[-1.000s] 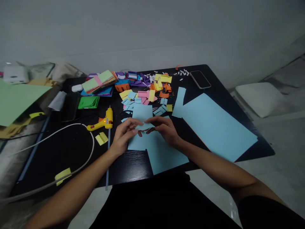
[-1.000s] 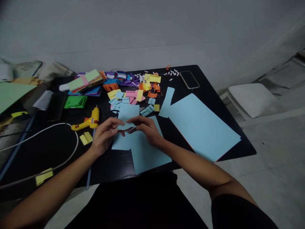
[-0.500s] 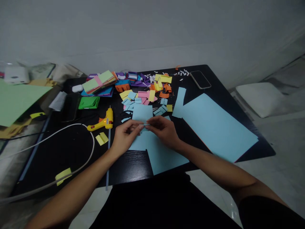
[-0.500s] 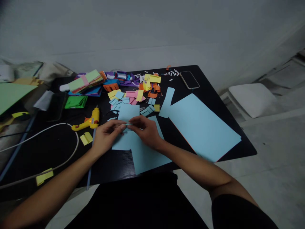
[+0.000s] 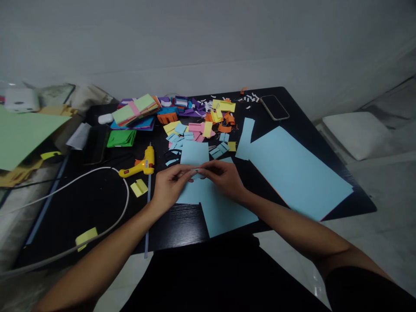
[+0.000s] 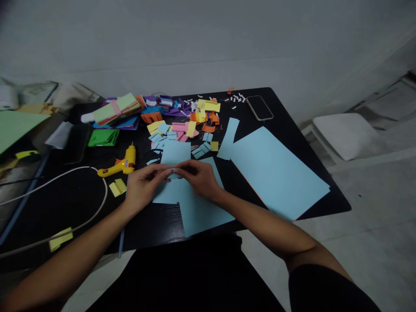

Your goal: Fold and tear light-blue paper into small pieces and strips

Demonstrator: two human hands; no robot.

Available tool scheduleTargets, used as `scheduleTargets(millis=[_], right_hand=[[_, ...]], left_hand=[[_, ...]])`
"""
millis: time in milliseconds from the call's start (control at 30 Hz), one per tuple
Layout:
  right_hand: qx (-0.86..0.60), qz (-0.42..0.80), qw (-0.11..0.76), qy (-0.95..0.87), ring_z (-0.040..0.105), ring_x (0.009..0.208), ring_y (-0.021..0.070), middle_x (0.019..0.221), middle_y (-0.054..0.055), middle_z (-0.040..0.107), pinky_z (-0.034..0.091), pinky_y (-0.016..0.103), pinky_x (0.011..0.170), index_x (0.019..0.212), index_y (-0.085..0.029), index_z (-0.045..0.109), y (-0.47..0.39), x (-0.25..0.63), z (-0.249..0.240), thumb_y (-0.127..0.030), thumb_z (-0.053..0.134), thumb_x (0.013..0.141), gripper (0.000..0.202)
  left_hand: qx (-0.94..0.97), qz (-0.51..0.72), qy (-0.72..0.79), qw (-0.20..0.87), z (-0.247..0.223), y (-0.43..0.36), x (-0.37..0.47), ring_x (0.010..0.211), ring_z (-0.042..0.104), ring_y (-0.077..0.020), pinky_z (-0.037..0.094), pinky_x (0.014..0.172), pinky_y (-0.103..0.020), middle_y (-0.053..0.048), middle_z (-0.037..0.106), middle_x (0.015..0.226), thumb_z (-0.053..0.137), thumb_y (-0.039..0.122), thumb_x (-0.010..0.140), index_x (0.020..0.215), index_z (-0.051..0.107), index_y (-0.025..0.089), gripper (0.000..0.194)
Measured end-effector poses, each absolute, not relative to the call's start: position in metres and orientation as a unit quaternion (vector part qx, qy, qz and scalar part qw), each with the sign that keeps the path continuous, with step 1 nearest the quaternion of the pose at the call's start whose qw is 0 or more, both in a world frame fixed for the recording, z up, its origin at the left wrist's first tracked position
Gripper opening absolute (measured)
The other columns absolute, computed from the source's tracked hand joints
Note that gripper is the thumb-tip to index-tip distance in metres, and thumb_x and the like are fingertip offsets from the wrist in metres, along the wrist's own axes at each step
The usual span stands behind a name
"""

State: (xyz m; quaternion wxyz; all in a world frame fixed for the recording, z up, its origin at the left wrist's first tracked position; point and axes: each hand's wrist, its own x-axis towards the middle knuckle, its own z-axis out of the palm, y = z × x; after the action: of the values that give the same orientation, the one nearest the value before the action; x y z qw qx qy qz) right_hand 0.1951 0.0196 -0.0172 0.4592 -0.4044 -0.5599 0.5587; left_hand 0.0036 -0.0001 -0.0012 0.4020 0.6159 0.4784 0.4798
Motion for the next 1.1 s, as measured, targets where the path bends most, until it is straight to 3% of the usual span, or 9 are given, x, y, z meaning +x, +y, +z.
scheduleTargets(millis=[400,733,1100], right_hand=[[-0.413,0.499,0.463,-0.605,0.070,0.075,0.0170,0.084,0.004,0.078,0.056,0.030,0.071,0.090,-0.021,0.079,0.0171,0.1960,-0.0121,-0.048,0.080,0.087,0.027],[-0.401,0.549,0.465,-0.566,0.073,0.075,0.0177,0.083,0.004,0.078,0.061,0.032,0.074,0.090,-0.021,0.078,0.0222,0.1968,-0.0160,-0.053,0.085,0.080,0.034],[-0.406,0.544,0.455,-0.577,0.074,0.074,0.0173,0.081,0.003,0.077,0.061,0.031,0.073,0.089,-0.020,0.078,0.0204,0.1957,-0.0145,-0.049,0.085,0.081,0.031]], left_hand=[[0.633,0.470,0.482,0.382,-0.0010,-0.0002,0.0023,0.065,0.073,-0.0145,0.058,0.063,-0.025,-0.004,0.081,0.083,0.079,0.033,0.090,0.095,0.082,0.020,0.015],[0.608,0.480,0.494,0.394,0.0008,0.0025,0.0015,0.063,0.070,-0.0146,0.058,0.060,-0.025,-0.002,0.078,0.076,0.080,0.036,0.087,0.088,0.079,0.020,0.017],[0.619,0.473,0.487,0.395,0.0005,0.0016,0.0037,0.064,0.069,-0.0147,0.059,0.061,-0.026,-0.002,0.078,0.077,0.077,0.034,0.089,0.088,0.079,0.019,0.015]])
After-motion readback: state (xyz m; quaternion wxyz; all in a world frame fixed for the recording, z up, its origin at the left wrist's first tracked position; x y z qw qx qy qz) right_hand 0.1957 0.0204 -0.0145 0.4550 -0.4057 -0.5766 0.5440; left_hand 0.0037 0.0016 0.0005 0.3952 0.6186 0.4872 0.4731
